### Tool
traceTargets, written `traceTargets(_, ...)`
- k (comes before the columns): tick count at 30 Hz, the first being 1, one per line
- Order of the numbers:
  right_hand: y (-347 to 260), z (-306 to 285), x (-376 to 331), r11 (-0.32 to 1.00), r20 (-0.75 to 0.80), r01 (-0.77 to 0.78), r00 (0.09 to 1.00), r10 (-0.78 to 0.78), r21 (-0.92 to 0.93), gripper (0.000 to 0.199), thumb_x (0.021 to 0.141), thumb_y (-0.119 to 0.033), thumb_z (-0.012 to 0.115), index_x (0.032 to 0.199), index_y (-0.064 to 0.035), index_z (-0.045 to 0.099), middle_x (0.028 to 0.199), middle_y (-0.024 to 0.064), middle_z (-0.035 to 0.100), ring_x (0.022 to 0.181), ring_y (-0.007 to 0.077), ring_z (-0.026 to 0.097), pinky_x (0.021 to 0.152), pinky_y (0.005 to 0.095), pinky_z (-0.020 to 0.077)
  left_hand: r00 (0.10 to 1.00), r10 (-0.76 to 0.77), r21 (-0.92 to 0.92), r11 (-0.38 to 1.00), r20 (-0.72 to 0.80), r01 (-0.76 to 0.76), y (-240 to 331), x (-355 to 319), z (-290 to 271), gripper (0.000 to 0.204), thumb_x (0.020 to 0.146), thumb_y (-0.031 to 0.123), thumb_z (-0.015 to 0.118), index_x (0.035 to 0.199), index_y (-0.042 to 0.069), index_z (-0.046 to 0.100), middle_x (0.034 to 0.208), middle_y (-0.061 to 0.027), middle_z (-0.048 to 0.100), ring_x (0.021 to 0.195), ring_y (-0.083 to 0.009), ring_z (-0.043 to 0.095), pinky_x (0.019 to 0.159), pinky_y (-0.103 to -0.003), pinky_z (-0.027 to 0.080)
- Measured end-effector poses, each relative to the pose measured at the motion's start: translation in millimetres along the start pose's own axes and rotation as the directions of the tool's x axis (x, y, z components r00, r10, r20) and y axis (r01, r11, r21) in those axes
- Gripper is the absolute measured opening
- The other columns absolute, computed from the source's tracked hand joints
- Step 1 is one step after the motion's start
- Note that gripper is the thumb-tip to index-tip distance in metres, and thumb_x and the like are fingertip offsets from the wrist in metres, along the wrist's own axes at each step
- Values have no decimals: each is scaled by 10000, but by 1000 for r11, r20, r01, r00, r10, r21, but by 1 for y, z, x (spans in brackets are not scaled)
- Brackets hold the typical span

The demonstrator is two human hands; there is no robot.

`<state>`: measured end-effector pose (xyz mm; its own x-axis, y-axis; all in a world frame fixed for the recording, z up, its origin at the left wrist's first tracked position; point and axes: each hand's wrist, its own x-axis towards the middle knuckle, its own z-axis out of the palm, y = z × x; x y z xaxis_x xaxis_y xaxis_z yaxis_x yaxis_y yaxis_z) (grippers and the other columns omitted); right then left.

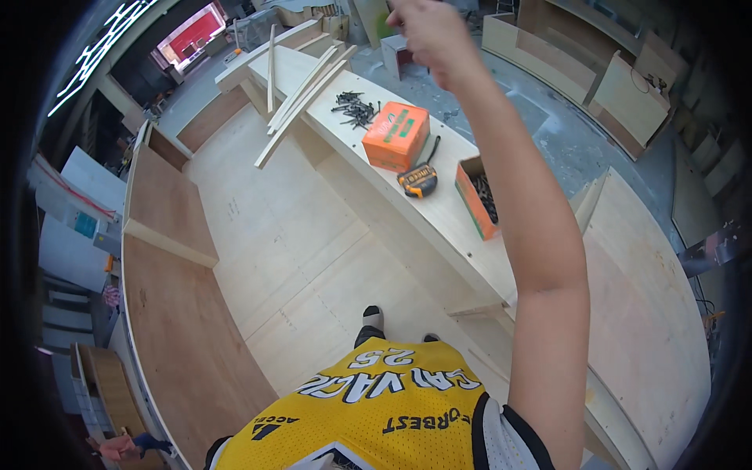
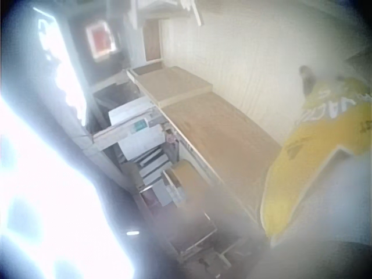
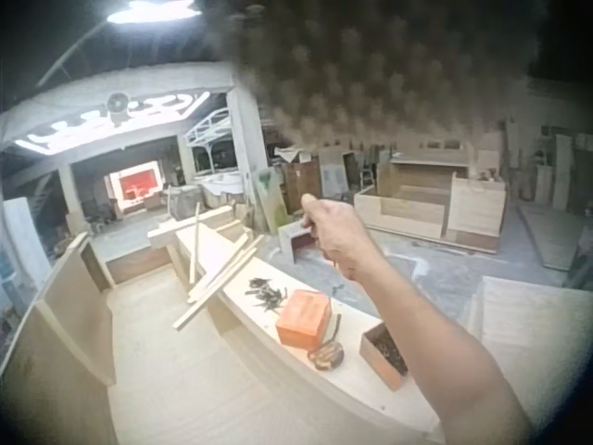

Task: The person positions and aligns wooden boards on top of a wooden counter frame and secures them by driving screws with a power drill.

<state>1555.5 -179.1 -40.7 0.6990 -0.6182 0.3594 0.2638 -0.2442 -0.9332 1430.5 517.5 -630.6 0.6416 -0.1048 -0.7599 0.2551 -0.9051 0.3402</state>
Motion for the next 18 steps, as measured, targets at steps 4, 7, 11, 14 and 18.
traceTargets(4, 78, 72, 81, 703, 232, 221, 969, -82, -676, 513, 1029, -513, 645, 907, -33, 780, 821, 152, 742, 727, 315, 703, 688, 466, 553, 996, 92, 100, 991, 20, -94, 26, 74, -50, 378, 790, 318, 826, 1046, 41, 799, 988, -220, 794, 918, -365, 775, 811, -465, 601)
traceTargets(7, 147, 125, 118, 362, 343, 295, 937, 73, -884, 477, 1029, -469, 640, 1011, -19, 797, 1073, 234, 780, 1001, 458, 734, 900, 552, 575, 991, 135, 162, 978, -3, -133, 48, 125, -92, 380, 787, 321, 828, 1049, 47, 800, 995, -223, 793, 938, -373, 775, 824, -469, 601)
traceTargets(11, 219, 148, 130, 236, 267, 202, 919, 291, -951, 454, 1044, -435, 638, 1203, -23, 742, 1247, 230, 737, 1163, 407, 705, 1004, 524, 556, 993, 86, 79, 993, 83, -92, 140, 155, -171, 390, 780, 320, 836, 1074, 67, 793, 1039, -231, 788, 1058, -421, 743, 882, -495, 594)
traceTargets(14, 233, 165, 128, 259, 294, 219, 908, 298, -941, 435, 1054, -416, 632, 1252, -34, 696, 1225, 217, 725, 1192, 398, 684, 1026, 513, 544, 977, 213, 156, 965, 14, -212, 133, 194, -202, 396, 774, 302, 854, 1047, 25, 782, 960, -213, 794, 877, -362, 780, 787, -454, 615)
traceTargets(18, 233, 160, 120, 253, 250, 175, 918, 306, -952, 412, 1047, -397, 647, 1247, -37, 671, 1221, 206, 700, 1213, 393, 663, 1033, 507, 537, 972, 187, 48, 980, 140, -195, 174, 211, -224, 335, 790, 252, 842, 999, -1, 774, 855, -173, 789, 741, -292, 775, 695, -420, 614)
